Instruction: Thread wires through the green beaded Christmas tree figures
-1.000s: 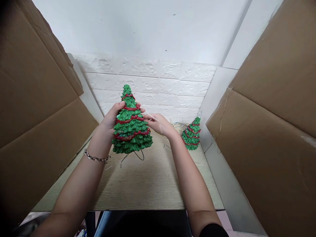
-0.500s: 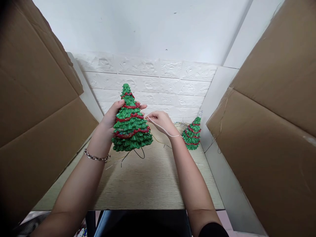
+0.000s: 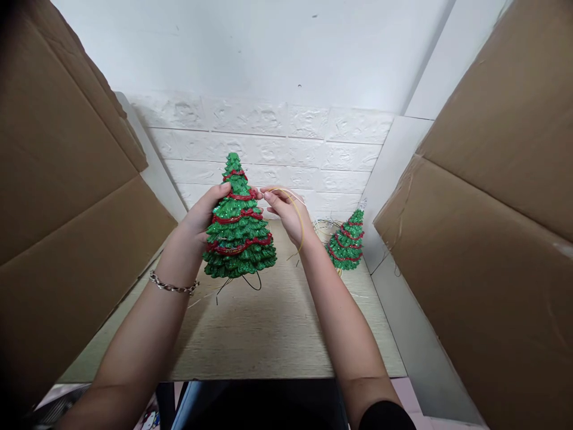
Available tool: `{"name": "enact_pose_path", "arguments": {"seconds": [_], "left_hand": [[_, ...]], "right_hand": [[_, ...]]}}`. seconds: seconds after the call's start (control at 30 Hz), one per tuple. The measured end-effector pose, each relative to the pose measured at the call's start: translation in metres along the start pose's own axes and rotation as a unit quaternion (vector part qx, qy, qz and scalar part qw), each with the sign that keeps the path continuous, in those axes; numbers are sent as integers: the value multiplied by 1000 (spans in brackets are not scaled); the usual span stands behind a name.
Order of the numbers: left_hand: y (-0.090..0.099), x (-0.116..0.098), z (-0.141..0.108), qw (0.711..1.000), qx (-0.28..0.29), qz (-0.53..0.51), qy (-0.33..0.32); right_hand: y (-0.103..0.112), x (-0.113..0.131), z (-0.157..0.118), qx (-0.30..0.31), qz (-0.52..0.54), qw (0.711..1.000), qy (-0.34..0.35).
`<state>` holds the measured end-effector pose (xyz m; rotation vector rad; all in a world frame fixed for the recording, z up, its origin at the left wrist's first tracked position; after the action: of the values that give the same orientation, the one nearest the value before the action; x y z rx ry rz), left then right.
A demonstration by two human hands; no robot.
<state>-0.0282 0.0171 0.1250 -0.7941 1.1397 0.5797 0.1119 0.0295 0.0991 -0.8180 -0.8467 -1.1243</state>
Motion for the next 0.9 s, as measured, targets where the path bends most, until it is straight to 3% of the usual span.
{"name": "enact_pose_path", "arguments": {"seconds": [0.23,0.57,0.77,0.9], "left_hand": [[0,3,1,1000,7,-8,25],[5,9,4,999,43,-14,15],[1,5,1,999,39,-14,18],[3,5,1,999,30,-26,21]], "right_hand": [[-6,6,-2,-30,88,996,4],[-11,0,-2,9,-2,999,-31],[3,11,0,-30,44,998,22],[24,12,5,-100,46,990,85]]}}
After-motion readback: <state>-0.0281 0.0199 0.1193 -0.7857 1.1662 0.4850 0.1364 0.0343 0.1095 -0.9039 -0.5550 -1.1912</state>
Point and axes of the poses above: each hand's wrist, its own z-axis towards the middle knuckle, its own y-axis out of the back of the hand, x = y × z, the point moved 3 cm from there along z, towards the middle knuckle, and after that the axes turned 5 degrees about x, right-handed, at the moved point
